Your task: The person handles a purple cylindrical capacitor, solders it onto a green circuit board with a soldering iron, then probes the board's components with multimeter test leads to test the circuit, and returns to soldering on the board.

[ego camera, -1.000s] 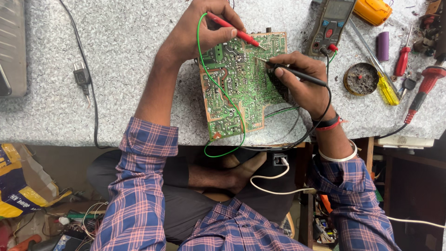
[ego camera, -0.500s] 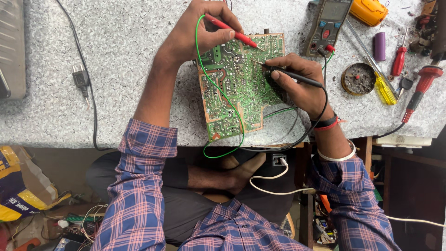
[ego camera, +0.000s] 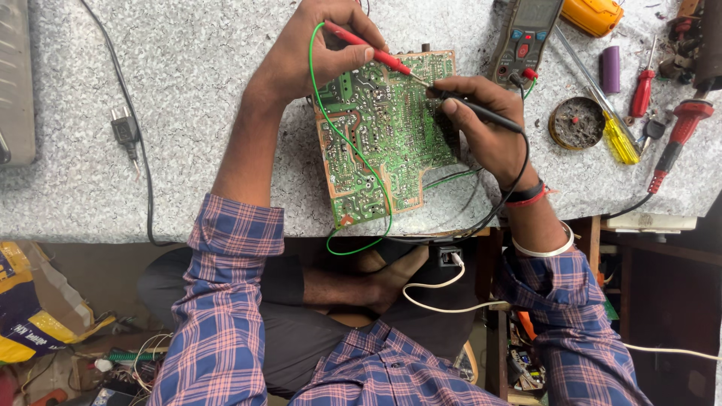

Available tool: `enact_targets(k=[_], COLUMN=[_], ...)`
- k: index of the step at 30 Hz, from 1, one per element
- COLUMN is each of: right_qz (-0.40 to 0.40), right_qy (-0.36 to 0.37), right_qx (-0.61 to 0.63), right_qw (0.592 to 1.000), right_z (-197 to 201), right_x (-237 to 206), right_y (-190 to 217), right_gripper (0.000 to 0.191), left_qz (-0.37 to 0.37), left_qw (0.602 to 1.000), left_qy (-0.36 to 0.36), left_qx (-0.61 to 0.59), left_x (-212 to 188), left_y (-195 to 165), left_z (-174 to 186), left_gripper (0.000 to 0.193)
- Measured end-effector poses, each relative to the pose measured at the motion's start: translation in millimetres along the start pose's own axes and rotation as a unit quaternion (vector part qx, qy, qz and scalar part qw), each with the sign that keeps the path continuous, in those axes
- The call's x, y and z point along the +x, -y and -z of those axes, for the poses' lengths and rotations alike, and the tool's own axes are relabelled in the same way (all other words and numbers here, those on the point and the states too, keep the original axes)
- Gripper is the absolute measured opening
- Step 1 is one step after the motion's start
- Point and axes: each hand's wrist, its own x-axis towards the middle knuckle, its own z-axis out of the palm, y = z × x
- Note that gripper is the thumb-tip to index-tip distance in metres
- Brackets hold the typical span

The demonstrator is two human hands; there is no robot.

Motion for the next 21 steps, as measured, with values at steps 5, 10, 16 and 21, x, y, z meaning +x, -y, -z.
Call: enact_targets(k=[5, 10, 16, 21], right_qz=[-0.007, 0.0, -0.023, -0.021], right_qy=[0.033, 0.027, 0.024, -0.015], right_qx=[0.009, 0.028, 0.017, 0.102], right_qw=[0.999, 0.999, 0.999, 0.994], right_z=[-0.3, 0.1, 4.1, 5.1], right_x=[-2.7, -1.6, -4.8, -1.5], right_y=[-0.9, -1.6, -8.6, -17.0], right_gripper=[0.023, 0.023, 0.022, 0.02], left_qz=[0.006, 0.015, 0.01, 0.008], left_qw=[1.0, 1.0, 0.999, 1.0], left_qy=[-0.005, -0.001, 0.011, 0.011], left_qx=[0.012, 0.013, -0.032, -0.019], left_x=[0.5, 2.1, 4.0, 1.7], left_y=[-3.4, -6.1, -6.6, -4.5], left_z=[0.0, 0.4, -1.0, -0.7], left_gripper=[0.015, 0.015, 0.015, 0.014])
